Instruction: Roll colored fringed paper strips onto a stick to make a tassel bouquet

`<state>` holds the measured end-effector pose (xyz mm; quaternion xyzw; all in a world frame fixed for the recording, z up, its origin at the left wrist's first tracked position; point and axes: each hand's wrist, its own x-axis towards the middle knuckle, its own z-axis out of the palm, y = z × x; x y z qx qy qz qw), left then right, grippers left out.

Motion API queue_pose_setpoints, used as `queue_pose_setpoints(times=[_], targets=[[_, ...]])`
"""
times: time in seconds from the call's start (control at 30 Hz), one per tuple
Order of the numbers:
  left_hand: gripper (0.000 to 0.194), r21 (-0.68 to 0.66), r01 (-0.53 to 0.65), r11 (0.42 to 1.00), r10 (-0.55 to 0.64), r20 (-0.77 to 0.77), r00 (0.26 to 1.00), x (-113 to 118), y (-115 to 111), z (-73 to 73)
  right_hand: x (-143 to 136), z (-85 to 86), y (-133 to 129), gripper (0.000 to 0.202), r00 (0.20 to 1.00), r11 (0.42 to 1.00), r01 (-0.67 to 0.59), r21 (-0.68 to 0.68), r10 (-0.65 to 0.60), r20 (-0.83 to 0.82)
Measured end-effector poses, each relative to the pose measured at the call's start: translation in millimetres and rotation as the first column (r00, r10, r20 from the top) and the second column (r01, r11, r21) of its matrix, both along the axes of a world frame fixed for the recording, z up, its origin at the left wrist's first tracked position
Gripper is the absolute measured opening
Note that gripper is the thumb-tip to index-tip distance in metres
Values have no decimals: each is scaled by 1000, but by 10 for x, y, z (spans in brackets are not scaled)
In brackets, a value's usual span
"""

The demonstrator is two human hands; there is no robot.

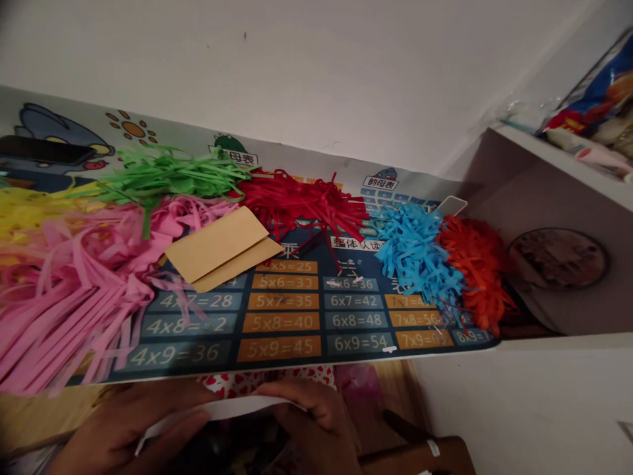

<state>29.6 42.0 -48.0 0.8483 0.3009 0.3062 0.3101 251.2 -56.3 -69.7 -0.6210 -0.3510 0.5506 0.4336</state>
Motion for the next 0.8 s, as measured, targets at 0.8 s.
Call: queue_pose_setpoints(times=[0.8], targets=[[16,-89,19,996,-14,58,998,17,-91,-66,-46,49,-58,38,984,984,-100,149,76,159]])
